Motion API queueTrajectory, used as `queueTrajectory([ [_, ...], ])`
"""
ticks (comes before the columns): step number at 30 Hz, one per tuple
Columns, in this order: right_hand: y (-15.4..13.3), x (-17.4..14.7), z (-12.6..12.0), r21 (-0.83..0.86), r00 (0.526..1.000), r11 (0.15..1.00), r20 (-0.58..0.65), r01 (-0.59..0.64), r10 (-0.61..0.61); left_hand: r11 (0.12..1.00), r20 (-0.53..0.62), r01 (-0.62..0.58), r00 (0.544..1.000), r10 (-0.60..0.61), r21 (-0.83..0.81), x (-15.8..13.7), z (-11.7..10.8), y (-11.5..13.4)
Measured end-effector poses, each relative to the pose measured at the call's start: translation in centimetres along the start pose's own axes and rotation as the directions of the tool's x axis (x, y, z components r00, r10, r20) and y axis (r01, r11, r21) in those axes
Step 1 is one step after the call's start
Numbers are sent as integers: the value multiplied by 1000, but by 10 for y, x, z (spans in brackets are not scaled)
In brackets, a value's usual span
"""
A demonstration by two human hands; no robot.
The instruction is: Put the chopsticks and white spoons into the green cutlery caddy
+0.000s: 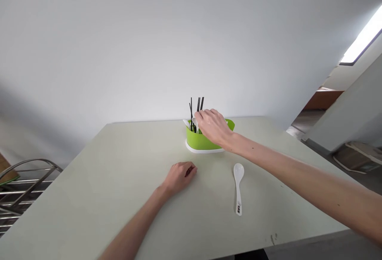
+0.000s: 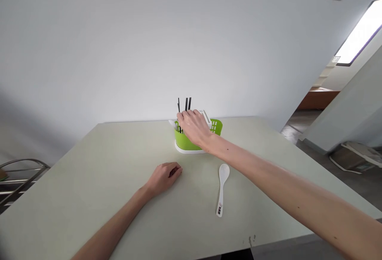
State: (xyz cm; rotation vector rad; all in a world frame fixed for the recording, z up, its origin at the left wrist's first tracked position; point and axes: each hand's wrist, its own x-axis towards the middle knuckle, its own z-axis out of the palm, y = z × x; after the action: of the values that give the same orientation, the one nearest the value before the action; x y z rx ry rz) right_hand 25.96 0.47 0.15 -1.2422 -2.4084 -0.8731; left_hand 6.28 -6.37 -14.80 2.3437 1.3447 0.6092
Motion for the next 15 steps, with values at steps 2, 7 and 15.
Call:
queueTrajectory([
  [2, -3, 0, 7, 5, 1000, 1000, 15, 24, -24, 1000, 4, -1, 1000, 1, -4, 0, -1, 1],
  [7, -8, -3, 15, 12, 999, 999, -1, 50, -50, 1000, 8, -3, 1000, 3, -1, 0, -2, 5],
  [15, -4, -3, 11, 21, 990, 999, -136, 44, -41, 1000, -1, -14, 1000, 14, -3, 1, -2, 5],
])
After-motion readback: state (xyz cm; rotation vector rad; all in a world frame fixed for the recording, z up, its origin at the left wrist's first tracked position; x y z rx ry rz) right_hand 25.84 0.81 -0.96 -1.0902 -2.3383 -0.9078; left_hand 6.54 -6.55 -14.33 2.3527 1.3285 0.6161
